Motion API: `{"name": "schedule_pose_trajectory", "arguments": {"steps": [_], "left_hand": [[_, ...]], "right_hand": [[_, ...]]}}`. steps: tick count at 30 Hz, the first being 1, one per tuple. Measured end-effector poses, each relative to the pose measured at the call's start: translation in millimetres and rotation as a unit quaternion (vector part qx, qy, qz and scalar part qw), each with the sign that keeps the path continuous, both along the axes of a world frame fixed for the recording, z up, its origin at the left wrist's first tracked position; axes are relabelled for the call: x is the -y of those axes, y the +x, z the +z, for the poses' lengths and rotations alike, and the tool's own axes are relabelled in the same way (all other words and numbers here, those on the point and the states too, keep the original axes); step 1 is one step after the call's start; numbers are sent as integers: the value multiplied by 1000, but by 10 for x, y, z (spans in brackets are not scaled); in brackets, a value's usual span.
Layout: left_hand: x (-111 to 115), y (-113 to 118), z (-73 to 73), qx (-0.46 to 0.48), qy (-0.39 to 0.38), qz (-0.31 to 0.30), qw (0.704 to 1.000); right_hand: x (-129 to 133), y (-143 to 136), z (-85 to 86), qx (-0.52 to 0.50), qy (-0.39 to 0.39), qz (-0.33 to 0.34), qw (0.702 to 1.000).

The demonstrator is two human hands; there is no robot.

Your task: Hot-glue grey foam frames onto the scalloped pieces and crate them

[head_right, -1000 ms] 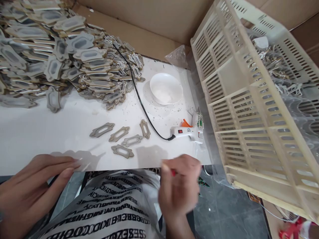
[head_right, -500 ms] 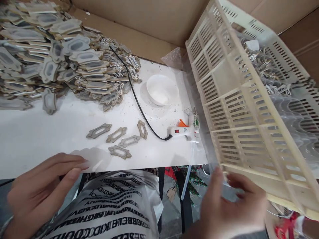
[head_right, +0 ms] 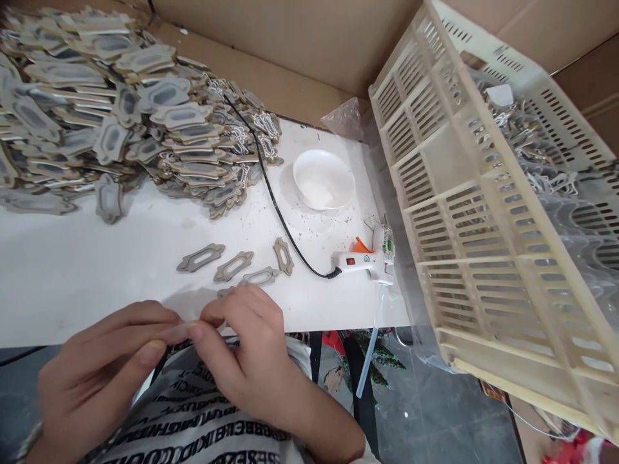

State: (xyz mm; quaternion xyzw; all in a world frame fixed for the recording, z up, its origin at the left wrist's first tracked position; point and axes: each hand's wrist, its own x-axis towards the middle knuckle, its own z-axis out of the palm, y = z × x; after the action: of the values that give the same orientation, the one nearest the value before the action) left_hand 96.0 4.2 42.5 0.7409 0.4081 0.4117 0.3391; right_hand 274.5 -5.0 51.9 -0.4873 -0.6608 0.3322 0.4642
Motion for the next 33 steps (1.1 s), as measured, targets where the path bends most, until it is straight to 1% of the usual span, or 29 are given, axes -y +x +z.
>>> {"name": "schedule_pose_trajectory", "arguments": {"steps": [3, 5, 6, 8, 10, 12, 14, 18, 20, 23, 29, 33], "left_hand": [[-28, -28, -38, -7, 11, 15, 1000], [-65, -61, -90, -51, 58, 45, 996], [-88, -81, -123, -90, 92, 65, 990], [-135, -120, -193, -183, 158, 100, 965], [-171, -156, -257, -253, 192, 120, 941], [-189, -183, -305, -286, 187, 132, 931], [-195, -196, -331, -302, 171, 150, 926], [-202, -173, -334, -312, 182, 176, 916], [-204, -154, -322, -312, 169, 180, 918], [-199, -153, -315, -310, 152, 189, 919], [-181, -219, -359, -331, 151, 150, 919], [-172, -238, -331, -311, 150, 155, 926]], "right_hand": [[-115, -11, -8, -5, -4, 24, 1000], [-222, -11, -4, 20, 3, 12, 1000], [-285, -10, -6, 46, 8, -4, 999], [-421, -16, -20, 123, 13, -41, 992], [-549, -40, -44, 215, 3, -63, 975], [-646, -83, -64, 292, -21, -61, 954], [-705, -134, -69, 342, -47, -43, 938], [-746, -204, -48, 383, -72, -12, 921], [-753, -214, -47, 396, -74, -8, 915], [-753, -212, -77, 411, -61, -12, 910], [-744, -211, -208, 429, 14, -47, 902], [-755, -217, -258, 446, 30, -70, 892]]}}
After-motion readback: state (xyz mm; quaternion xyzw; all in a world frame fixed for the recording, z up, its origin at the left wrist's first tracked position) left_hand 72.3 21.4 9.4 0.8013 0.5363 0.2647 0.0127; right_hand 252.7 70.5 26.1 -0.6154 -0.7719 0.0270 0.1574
